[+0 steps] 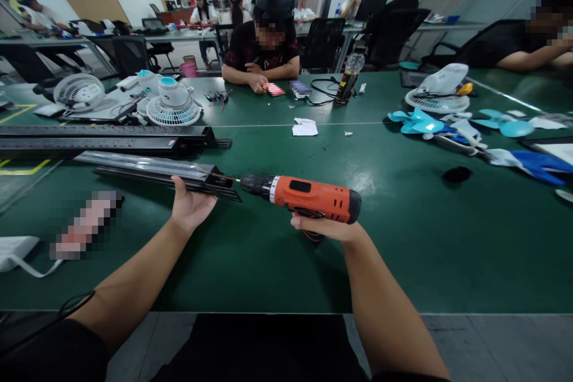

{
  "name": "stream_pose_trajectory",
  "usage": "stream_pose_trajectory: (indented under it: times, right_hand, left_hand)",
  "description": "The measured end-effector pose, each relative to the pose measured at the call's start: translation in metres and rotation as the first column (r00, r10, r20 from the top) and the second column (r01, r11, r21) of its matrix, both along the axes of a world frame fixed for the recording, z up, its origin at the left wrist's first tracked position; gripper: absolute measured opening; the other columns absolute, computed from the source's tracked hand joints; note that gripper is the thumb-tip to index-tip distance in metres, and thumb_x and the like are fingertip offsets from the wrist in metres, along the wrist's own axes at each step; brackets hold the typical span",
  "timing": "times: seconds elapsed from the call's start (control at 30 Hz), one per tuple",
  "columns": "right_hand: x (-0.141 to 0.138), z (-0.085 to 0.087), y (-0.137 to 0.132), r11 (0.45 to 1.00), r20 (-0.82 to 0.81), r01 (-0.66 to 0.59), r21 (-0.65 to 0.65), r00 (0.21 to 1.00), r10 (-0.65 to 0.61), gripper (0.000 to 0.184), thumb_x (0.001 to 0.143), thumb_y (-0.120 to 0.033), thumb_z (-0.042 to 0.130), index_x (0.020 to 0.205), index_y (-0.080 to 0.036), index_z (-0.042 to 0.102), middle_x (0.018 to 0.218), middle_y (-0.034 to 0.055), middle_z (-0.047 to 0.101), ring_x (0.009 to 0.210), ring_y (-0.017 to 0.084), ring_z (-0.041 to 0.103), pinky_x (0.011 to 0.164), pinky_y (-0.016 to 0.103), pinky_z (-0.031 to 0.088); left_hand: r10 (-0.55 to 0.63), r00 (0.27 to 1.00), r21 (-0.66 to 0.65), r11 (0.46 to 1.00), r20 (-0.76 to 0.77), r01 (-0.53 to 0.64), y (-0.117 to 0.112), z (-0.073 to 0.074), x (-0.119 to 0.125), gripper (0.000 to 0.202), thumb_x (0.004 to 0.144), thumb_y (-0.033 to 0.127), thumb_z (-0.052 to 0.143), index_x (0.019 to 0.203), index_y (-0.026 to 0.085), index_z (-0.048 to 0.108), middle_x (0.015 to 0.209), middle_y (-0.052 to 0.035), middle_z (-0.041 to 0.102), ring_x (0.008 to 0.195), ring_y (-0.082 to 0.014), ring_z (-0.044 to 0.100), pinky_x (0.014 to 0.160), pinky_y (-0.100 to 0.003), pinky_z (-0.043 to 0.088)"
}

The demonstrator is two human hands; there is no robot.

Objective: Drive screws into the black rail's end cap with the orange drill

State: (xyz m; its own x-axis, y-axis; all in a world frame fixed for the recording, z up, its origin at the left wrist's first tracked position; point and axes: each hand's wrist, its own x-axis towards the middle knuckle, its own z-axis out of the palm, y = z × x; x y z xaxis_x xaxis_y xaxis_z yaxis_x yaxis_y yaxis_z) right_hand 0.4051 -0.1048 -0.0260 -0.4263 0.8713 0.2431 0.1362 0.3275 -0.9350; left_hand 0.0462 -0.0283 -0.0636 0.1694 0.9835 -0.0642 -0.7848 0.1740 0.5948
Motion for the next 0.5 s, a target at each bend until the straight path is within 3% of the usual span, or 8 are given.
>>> stream_pose_trajectory:
  times: [0.2, 0.5]
  right_hand:
    - [-0.0029, -0.0026, -0.0027, 0.995, -0.002, 0.072, -0.066, 0.997, -0.072, 0.025, 0.093, -0.045, 0.084, 0.091, -0.023, 0.073, 0.072, 0.0016, 0.072, 0.063, 0.017, 0.071, 0.059, 0.031, 0.068]
    - [-0.0025, -0.0074, -0.0020, 0.996, -0.020, 0.075, -0.042, 0.997, -0.076, 0.021, 0.094, -0.041, 0.083, 0.099, -0.023, 0.075, 0.076, 0.0019, 0.074, 0.068, 0.019, 0.074, 0.065, 0.034, 0.069]
  left_hand:
    - [-0.004, 1.000, 0.000, 1.000, 0.024, 0.004, -0.0005, 0.0009, 0.0001, 0.073, 0.090, 0.072, 0.073, 0.143, 0.022, 0.068, 0.124, -0.0100, 0.081, 0.131, -0.0297, 0.071, 0.112, -0.040, 0.055]
    - [0.019, 1.000, 0.003, 1.000, 0.022, -0.019, -0.0008, 0.0040, 0.0030, 0.067, 0.091, 0.073, 0.071, 0.134, 0.021, 0.073, 0.121, -0.0086, 0.083, 0.128, -0.0287, 0.073, 0.112, -0.039, 0.055]
